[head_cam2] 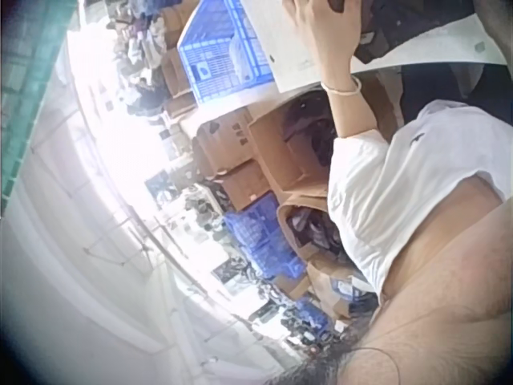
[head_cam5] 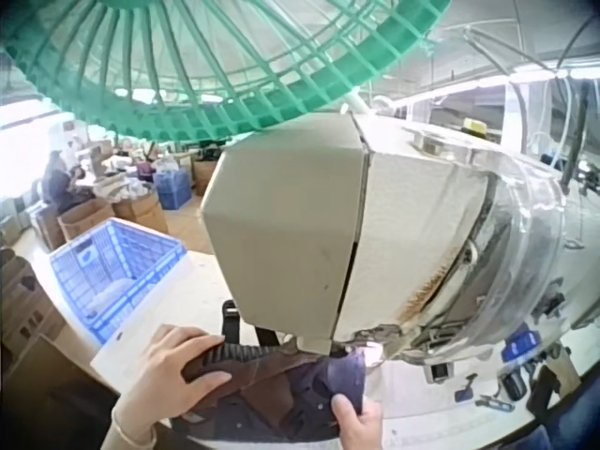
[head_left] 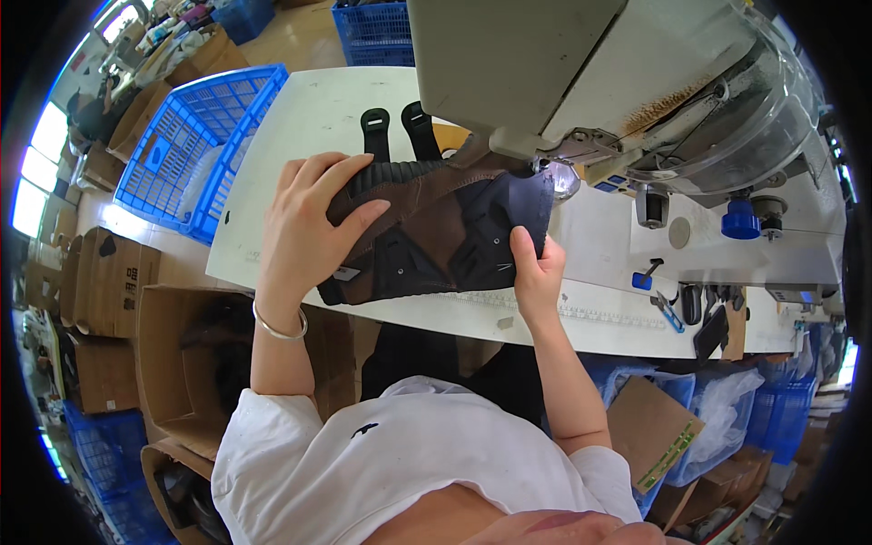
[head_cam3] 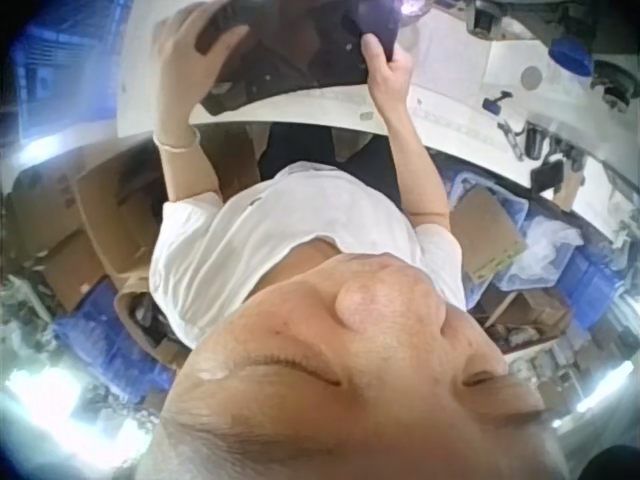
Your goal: The person sews a shoe upper with a sewing machine, retrieves another shoe upper from a cardboard box, and sews it using the sewing machine.
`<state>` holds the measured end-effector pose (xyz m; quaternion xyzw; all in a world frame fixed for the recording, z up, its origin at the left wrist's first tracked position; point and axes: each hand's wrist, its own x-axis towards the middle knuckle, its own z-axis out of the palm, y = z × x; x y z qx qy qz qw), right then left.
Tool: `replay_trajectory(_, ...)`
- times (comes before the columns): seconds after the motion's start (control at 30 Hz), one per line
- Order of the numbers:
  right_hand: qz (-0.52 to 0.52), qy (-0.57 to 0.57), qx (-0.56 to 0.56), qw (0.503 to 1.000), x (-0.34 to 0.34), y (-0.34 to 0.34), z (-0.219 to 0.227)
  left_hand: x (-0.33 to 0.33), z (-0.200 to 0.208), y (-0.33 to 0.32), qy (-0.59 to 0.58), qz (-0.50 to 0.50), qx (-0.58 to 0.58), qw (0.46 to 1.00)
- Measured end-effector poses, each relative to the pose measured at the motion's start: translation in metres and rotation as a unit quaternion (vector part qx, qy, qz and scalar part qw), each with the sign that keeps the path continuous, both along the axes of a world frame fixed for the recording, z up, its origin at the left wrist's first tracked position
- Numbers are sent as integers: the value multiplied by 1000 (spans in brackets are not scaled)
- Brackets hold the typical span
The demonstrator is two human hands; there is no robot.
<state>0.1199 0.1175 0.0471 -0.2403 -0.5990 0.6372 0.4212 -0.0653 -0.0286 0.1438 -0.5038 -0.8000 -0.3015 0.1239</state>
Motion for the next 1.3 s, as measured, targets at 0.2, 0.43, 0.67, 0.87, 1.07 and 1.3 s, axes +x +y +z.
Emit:
replay_trajectory(0.2, -42, -44, 52, 997, -5, -5, -5, -29, -11, 14, -14, -71, 40, 997)
replay_trajectory(0.43, -72, -44, 80, 993, -5, -3, -7, -38, -12, 9, -62, -124, 69, 988)
replay_trajectory(0.67, 3, -141, 132, 981, 37, 39, 41, 36, -33, -44, 11, -306, 36, 951)
replay_trajectory(0.87, -12, -223, 202, 954, 30, 78, 58, 104, -53, -26, 147, -360, 121, 913)
replay_trajectory(1.07, 3, -233, 177, 956, 33, 94, 44, 111, -70, -18, 153, -349, 192, 904)
replay_trajectory(1.3, 6, -234, 151, 961, 37, 102, 39, 117, -67, -16, 171, -338, 192, 905)
